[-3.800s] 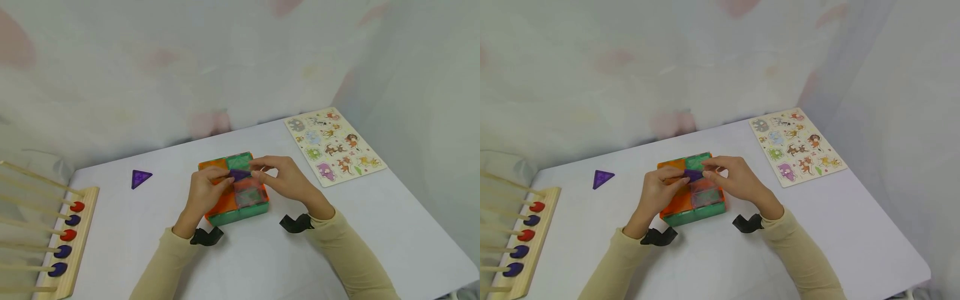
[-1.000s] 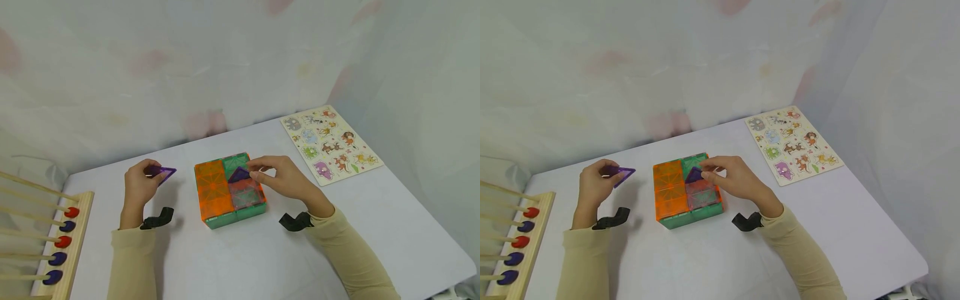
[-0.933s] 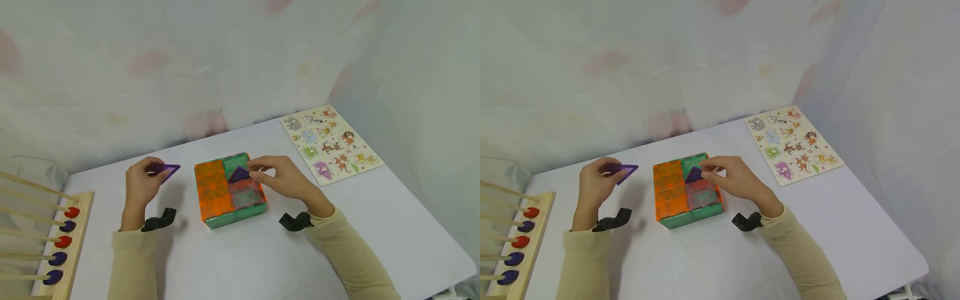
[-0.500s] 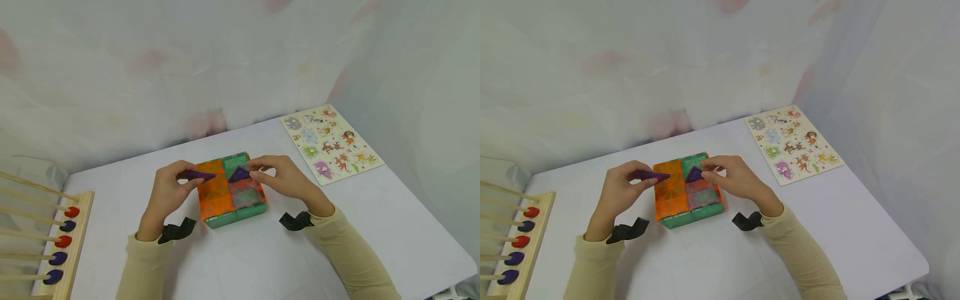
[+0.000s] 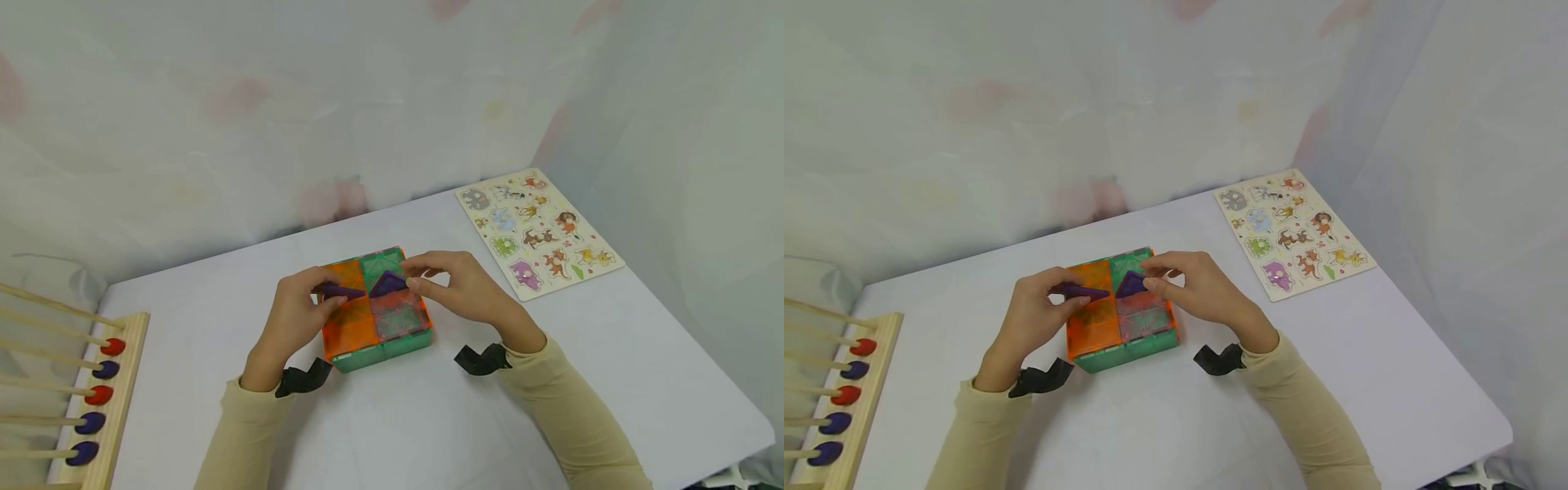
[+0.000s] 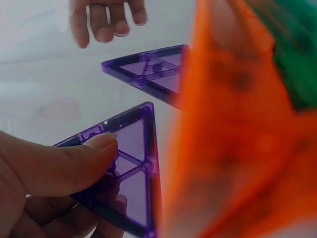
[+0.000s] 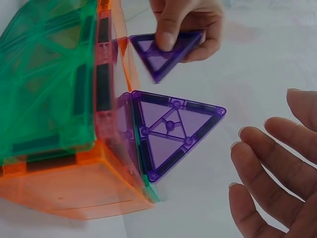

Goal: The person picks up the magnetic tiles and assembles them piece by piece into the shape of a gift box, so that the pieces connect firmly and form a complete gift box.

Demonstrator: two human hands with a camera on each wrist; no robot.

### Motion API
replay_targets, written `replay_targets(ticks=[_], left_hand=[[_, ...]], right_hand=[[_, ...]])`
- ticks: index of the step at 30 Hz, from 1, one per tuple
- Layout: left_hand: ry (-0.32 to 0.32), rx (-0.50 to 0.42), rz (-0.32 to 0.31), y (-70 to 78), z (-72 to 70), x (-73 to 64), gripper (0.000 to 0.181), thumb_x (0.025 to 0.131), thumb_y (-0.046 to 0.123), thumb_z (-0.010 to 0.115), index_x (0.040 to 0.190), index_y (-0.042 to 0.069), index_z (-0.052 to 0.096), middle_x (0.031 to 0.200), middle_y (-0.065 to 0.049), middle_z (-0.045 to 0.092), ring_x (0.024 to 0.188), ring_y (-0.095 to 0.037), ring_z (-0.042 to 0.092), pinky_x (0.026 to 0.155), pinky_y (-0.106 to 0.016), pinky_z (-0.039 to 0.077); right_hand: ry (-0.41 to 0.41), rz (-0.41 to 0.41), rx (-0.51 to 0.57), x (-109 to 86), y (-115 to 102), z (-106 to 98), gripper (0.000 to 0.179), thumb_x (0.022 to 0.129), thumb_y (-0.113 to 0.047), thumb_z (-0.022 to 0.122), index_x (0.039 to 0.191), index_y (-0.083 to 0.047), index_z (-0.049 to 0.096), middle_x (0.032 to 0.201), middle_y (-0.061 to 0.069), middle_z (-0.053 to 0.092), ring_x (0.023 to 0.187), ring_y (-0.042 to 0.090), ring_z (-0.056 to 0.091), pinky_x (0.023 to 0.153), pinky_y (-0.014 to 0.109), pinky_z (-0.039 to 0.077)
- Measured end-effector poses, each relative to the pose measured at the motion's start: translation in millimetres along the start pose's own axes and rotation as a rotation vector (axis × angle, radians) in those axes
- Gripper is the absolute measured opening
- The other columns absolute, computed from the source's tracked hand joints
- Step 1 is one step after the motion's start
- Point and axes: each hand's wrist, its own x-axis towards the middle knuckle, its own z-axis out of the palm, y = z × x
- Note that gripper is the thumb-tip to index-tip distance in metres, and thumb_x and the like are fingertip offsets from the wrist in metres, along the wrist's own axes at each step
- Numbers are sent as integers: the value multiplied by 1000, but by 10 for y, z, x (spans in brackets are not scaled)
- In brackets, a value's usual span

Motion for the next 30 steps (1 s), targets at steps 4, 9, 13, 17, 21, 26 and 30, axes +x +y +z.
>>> replay_targets(ticks=[4, 9, 13, 17, 21, 26, 30], left_hand=[[2, 42, 27, 10, 23, -1, 24, 72, -2, 81, 92, 3, 69, 81, -5, 68, 65, -14, 53, 58, -33, 49], [3, 51, 24, 18, 26, -3, 23, 72, -2, 81, 92, 4, 69, 83, -5, 68, 66, -14, 53, 58, -34, 50], [-1, 56, 32, 16, 31, 3, 23, 73, -2, 80, 92, 4, 69, 85, -6, 69, 67, -15, 55, 60, -36, 52], [5, 54, 42, 22, 46, 12, 23, 73, -2, 80, 91, 4, 68, 85, -6, 69, 69, -15, 56, 62, -37, 53], [11, 59, 49, 34, 74, 10, 23, 73, -2, 80, 91, 5, 68, 86, -7, 69, 72, -16, 60, 66, -33, 55], [20, 70, 58, 57, 91, 12, 23, 72, -3, 80, 90, 6, 68, 86, -6, 69, 74, -15, 62, 67, -32, 56], [-26, 62, 37, 66, 30, 14, 26, 76, 5, 80, 99, 4, 68, 92, -8, 67, 78, -19, 60, 69, -36, 55]], right_hand=[[3, -2, -3, 7, -7, -3, 29, 94, -22, 62, 121, -13, 66, 110, 4, 71, 97, 10, 63, 90, 33, 52], [1, 13, -9, 13, -17, -4, 29, 94, -22, 62, 121, -13, 66, 111, 2, 71, 97, 10, 63, 91, 33, 52], [-6, 23, -4, 18, -27, -8, 30, 94, -22, 62, 121, -12, 66, 111, 3, 71, 97, 10, 63, 91, 33, 52], [-10, 28, -4, 17, -33, -13, 30, 94, -21, 62, 122, -10, 65, 111, 3, 71, 97, 11, 63, 91, 33, 52], [-19, 29, -5, 18, -30, -12, 31, 94, -21, 62, 122, -9, 65, 111, 3, 70, 97, 11, 63, 91, 33, 52], [-25, 26, -9, 15, -18, -13, 30, 93, -21, 63, 121, -10, 66, 111, 2, 71, 96, 10, 64, 91, 33, 52], [-98, 65, -72, 4, 0, -21, 42, 92, -26, 65, 130, -9, 60, 125, 4, 64, 112, 16, 59, 99, 38, 48]])
